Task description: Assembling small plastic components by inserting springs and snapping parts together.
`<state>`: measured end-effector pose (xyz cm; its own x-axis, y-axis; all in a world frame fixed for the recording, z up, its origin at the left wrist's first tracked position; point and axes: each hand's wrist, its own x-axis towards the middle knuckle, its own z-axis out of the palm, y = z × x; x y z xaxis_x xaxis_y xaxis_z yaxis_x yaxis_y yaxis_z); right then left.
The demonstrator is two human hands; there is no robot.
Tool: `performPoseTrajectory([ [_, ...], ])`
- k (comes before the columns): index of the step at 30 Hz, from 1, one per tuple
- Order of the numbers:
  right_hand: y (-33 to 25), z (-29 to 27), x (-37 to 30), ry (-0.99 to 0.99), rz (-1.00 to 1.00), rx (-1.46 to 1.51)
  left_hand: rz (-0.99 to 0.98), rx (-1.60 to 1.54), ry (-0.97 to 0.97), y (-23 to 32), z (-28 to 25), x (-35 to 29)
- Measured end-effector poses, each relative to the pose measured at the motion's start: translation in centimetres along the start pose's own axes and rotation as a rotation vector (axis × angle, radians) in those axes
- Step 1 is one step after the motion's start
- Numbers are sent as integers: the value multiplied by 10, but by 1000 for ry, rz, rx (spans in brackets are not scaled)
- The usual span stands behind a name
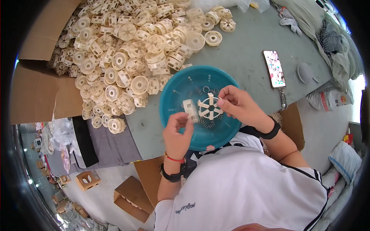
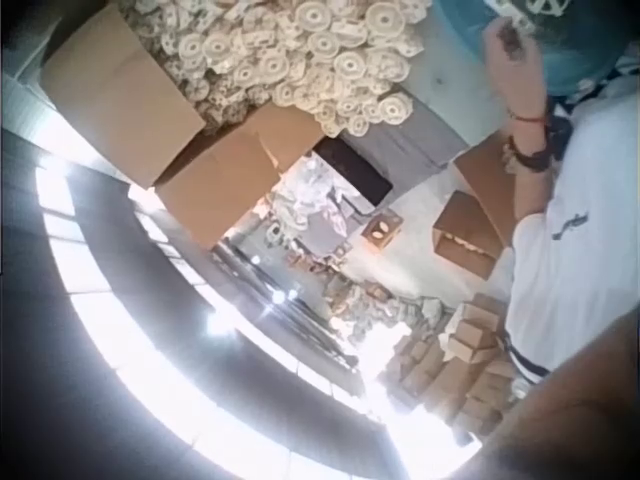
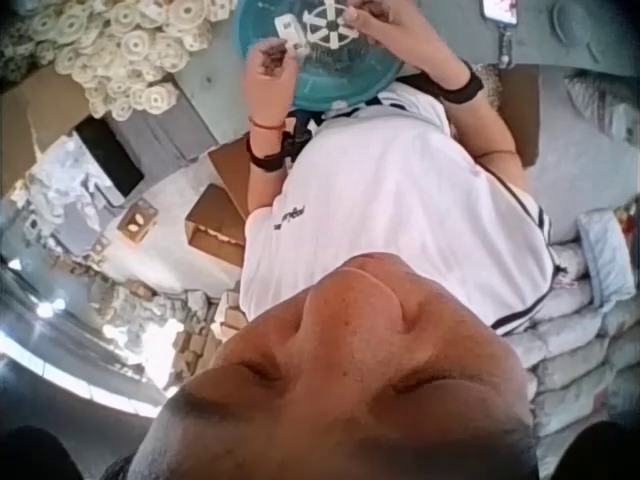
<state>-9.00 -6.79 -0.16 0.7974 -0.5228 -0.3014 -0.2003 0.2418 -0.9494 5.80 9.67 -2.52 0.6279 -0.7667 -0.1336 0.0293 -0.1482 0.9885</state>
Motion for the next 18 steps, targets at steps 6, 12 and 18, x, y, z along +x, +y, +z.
performPoseTrajectory([
  [6,6,-76,-33,-48,-1,95,470,844,-75,-8,-33,-14],
  [12,39,-178,-101,-116,373,-663,-214,68,154,-28,-164,-101],
  [18,52,-146,-80,159,159,-541,-215,1010,138,-22,-161,-83],
])
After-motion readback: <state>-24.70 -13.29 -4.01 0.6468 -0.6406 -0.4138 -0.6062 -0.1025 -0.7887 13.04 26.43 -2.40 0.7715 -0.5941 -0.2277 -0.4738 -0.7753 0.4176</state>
